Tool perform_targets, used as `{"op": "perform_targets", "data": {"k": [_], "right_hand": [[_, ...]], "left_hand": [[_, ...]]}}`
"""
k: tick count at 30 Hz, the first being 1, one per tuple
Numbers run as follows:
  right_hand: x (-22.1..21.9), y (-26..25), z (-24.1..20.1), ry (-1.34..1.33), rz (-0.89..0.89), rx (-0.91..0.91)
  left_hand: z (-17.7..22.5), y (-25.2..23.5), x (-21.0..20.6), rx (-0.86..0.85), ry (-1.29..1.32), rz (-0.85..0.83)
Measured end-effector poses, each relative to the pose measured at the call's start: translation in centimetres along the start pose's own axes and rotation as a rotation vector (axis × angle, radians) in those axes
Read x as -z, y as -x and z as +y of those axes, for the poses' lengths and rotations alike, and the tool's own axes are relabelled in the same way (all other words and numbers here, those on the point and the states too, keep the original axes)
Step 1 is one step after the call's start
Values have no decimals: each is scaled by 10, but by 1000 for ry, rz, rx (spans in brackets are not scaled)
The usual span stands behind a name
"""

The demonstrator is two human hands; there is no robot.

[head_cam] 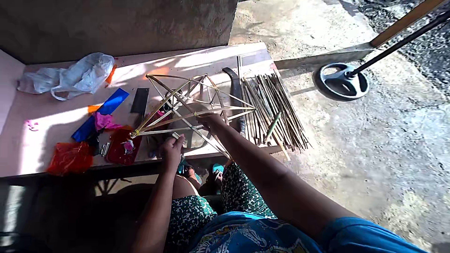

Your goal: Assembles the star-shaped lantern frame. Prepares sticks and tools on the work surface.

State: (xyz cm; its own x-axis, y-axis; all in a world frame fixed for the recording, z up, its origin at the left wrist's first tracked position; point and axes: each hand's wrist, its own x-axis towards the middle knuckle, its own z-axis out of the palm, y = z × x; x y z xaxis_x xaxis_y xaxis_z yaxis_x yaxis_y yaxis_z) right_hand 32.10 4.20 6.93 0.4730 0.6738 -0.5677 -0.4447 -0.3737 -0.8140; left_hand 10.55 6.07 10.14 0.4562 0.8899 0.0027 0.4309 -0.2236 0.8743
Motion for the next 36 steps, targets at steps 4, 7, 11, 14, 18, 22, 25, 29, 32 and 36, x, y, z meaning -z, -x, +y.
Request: {"op": "perform_targets", "data": {"k": [4, 7, 11, 14, 18, 22, 25, 29, 32, 36], "right_hand": [[-9, -5, 22, -89, -37, -50], [-11, -8, 26, -154, -61, -89], [-5, -15, 30, -230, -143, -116], [0, -19, 32, -250, -184, -110], [6, -24, 37, -272, -236, -85], [8, -25, 36, -287, -250, -79], [7, -27, 36, -279, -250, -88], [6, -26, 39, -219, -265, -137], [4, -24, 46, -162, -239, -135], [4, -28, 39, -93, -238, -174]], "left_hand": [[-21, -36, -30, 94, -78, -106], [-32, -51, -51, 68, -199, -140], [-48, -65, -72, -3, -275, -159], [-61, -72, -83, -39, -282, -102], [-65, -77, -89, -58, -313, -75], [-64, -80, -91, -108, -339, -65], [-59, -80, -91, -115, -377, -95], [-60, -78, -92, -49, -441, -172], [-72, -77, -95, -77, -444, -160], [-75, -78, -95, -56, -479, -191]]}}
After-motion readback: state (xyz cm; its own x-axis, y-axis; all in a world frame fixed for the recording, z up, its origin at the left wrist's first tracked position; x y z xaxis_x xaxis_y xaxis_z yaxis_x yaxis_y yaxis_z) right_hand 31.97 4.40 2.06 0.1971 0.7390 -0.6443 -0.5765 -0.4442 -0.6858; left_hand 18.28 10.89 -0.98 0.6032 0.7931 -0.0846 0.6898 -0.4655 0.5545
